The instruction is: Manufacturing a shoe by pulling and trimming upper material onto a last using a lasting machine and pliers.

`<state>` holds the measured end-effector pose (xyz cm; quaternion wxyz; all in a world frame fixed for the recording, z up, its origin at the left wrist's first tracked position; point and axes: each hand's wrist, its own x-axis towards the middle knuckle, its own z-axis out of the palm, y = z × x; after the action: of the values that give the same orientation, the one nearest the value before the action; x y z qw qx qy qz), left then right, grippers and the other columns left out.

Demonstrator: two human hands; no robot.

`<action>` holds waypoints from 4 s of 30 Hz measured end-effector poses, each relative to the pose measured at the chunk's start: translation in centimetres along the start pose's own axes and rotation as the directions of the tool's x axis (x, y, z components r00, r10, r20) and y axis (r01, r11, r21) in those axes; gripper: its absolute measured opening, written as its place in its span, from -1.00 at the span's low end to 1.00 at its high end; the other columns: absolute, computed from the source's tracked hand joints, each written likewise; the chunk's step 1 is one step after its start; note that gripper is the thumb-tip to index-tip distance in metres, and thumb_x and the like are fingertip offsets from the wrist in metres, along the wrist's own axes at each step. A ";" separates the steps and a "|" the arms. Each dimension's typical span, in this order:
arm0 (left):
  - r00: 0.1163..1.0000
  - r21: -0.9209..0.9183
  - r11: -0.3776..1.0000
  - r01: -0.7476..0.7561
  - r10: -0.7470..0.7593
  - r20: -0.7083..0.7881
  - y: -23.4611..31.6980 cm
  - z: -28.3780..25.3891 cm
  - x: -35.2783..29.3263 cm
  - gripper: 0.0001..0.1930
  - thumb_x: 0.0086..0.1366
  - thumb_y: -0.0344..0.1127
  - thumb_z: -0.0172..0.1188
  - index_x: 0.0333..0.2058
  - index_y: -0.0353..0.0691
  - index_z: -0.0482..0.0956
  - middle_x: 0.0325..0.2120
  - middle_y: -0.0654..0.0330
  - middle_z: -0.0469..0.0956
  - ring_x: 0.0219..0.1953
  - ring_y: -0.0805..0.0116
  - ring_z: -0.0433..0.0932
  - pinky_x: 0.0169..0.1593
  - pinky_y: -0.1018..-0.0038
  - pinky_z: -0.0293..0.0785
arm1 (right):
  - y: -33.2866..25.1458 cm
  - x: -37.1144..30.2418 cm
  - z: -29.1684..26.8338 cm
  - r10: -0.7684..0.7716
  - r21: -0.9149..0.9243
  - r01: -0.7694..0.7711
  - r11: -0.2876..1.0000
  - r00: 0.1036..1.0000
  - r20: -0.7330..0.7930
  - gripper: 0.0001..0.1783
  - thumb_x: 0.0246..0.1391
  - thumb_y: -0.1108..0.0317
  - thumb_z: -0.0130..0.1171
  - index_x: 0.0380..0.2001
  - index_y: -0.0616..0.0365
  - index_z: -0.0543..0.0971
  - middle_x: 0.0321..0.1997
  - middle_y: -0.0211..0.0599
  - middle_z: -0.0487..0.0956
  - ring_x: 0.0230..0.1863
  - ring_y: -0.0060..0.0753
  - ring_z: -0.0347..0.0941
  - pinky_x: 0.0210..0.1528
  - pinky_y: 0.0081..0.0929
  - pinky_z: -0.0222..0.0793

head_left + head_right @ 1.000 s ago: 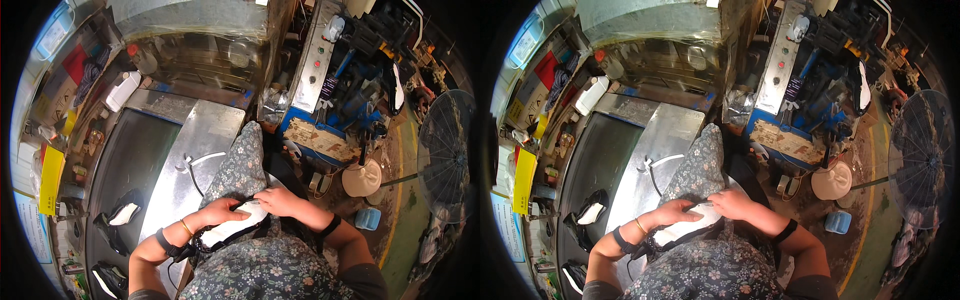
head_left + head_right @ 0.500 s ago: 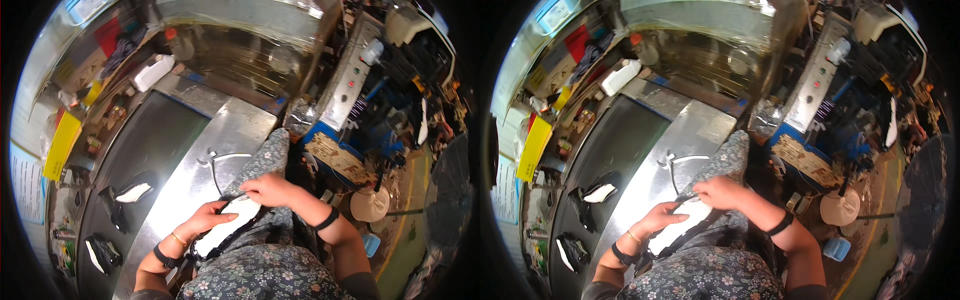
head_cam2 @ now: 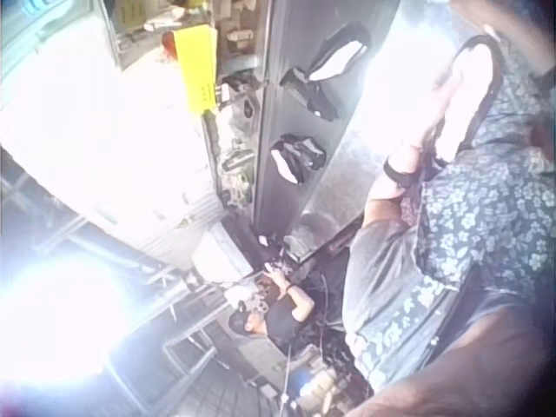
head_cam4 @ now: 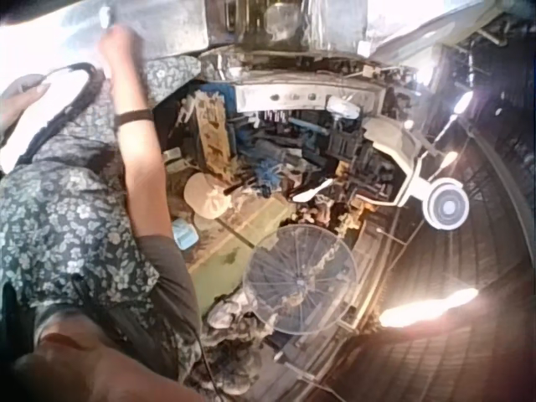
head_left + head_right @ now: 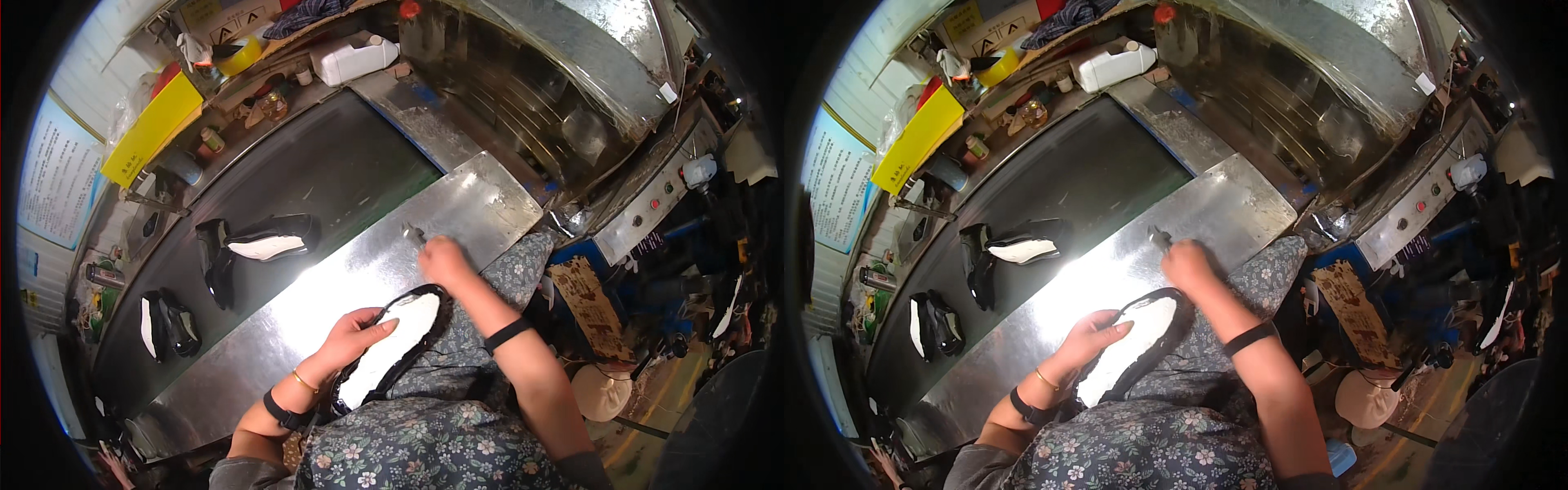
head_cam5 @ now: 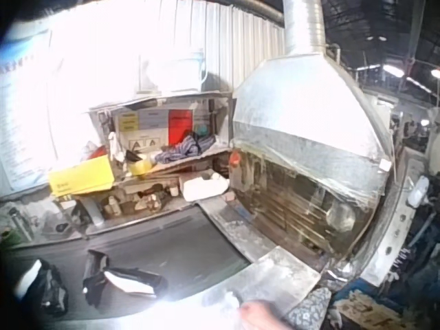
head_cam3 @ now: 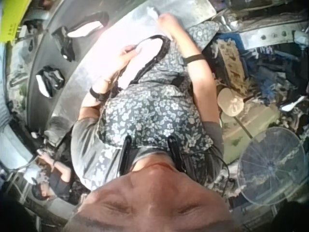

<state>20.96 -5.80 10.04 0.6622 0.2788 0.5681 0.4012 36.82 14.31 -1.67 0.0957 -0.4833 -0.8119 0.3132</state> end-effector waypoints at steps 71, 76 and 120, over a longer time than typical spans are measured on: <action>0.669 0.609 0.439 -0.661 -0.022 0.743 1.6 7.3 6.9 -0.68 0.42 -0.19 -0.04 -0.36 -0.34 0.52 -0.48 -0.12 0.52 -0.40 -0.10 0.51 -0.28 0.23 0.44 | 1.0 -29.6 -13.3 -0.060 -0.529 0.140 0.837 0.984 0.165 -0.54 0.06 0.07 0.21 -0.28 0.35 0.54 0.15 0.41 0.36 -0.01 0.13 0.42 0.09 -0.05 0.33; 0.659 0.587 0.474 -0.656 -0.019 0.752 1.2 7.3 6.9 -0.70 0.41 -0.19 -0.01 -0.29 -0.33 0.56 -0.46 -0.12 0.54 -0.40 -0.05 0.54 -0.28 0.25 0.44 | 1.8 -28.5 -13.3 -0.127 -0.490 0.166 0.856 0.985 0.113 -0.58 0.10 0.08 0.18 -0.33 0.31 0.56 0.02 0.29 0.49 -0.06 0.09 0.50 0.02 -0.02 0.44; 0.662 0.583 0.667 -0.464 -0.177 0.729 1.1 7.3 7.2 -0.61 0.23 -0.14 0.30 -0.03 -0.19 0.60 -0.25 0.06 0.66 -0.27 0.44 0.60 -0.12 0.49 0.48 | 2.5 -28.3 -14.6 -0.221 -0.532 0.265 0.804 0.964 0.147 -0.58 0.09 0.03 0.17 -0.38 0.26 0.52 0.08 0.23 0.45 -0.05 0.01 0.42 0.07 -0.14 0.29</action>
<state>28.09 1.48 8.58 0.6248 0.7035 0.3351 0.0485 59.94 -2.69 12.48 -0.0387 -0.3698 -0.9255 0.0718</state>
